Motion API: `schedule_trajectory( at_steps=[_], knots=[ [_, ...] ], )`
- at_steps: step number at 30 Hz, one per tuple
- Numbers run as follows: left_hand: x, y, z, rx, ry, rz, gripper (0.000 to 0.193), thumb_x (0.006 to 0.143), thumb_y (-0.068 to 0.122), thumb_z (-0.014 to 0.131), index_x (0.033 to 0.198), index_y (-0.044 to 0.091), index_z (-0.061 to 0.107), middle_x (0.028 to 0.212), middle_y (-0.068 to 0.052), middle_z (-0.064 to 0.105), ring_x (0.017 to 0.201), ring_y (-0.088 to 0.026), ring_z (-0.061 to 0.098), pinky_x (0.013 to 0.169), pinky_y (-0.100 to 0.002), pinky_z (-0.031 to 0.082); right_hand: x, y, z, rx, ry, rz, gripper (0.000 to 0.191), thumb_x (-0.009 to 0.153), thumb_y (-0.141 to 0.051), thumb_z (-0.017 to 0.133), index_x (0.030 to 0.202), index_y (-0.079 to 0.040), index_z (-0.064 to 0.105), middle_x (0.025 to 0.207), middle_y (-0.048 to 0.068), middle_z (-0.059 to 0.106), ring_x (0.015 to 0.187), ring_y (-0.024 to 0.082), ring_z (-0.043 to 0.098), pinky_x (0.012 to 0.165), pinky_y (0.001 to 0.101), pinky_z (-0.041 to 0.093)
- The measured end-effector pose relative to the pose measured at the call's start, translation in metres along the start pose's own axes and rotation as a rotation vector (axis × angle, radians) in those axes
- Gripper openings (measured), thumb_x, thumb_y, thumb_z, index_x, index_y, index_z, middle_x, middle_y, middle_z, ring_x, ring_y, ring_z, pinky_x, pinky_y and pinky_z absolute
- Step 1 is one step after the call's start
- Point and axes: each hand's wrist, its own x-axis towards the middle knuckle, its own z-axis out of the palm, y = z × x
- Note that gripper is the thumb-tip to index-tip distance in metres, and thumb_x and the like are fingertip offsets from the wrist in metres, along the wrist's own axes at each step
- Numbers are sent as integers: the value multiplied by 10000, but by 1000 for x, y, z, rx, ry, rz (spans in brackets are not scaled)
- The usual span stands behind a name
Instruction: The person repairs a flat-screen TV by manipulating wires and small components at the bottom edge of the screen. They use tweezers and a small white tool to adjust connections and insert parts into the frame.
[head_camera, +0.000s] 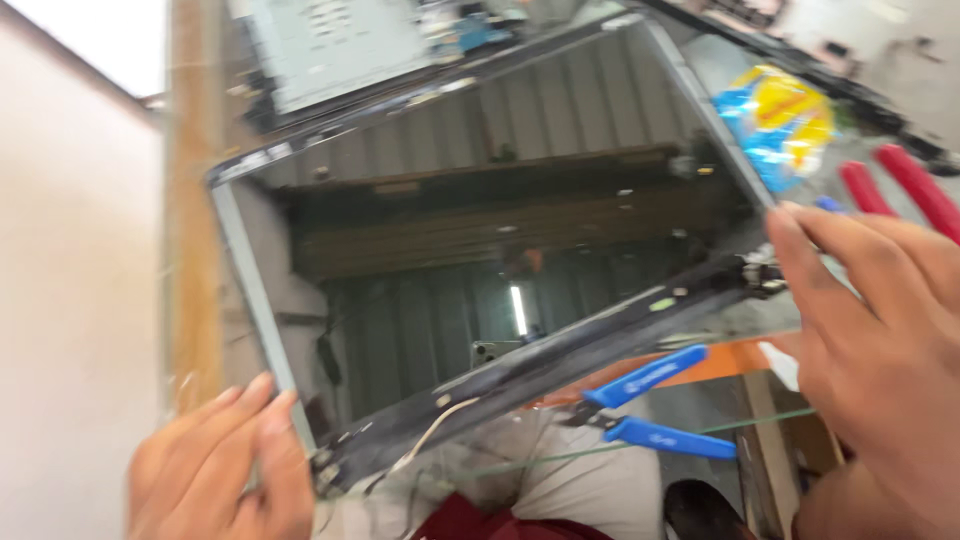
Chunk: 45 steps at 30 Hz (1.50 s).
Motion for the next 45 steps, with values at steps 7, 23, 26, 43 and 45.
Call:
schedule_trajectory(
  at_steps=[7,23,26,43,45],
  knots=[
    [5,23,-22,-452,81,-299,152,1030,65,612,1033,19,757,1166,-127,752,1113,-278,697,1002,-361,545,7,-84,28,540,180,-252,330,763,-123,807,1072,-27,742,1118,157,697,960,356,706,833,450,567],
    [13,15,-19,-648,116,-197,298,1016,-57,630,1260,99,696,1079,-74,720,976,-220,694,887,-316,552,32,-178,31,367,310,-12,227,1015,32,715,1223,-47,763,1138,20,685,1092,222,631,962,293,502],
    [11,14,-18,-573,83,-151,461,889,-109,550,1289,91,664,1201,-112,684,1070,-294,669,974,-378,535,28,-175,42,393,346,-47,295,998,101,682,1260,-2,770,1196,71,706,1069,228,636,902,289,517],
    [13,17,-35,-546,-3,-44,330,912,-76,624,1213,49,675,1226,-163,640,1070,-310,659,932,-397,518,19,-178,37,400,289,0,171,1035,103,769,1156,-18,773,1137,75,721,1045,244,623,896,304,526],
    [14,14,-38,-611,-31,-8,298,851,-66,624,1127,38,666,1201,-187,635,1034,-327,653,899,-406,513,16,-175,38,409,277,-5,184,1030,111,755,1168,-10,771,1141,87,721,1048,249,626,912,311,533]
  ],
)
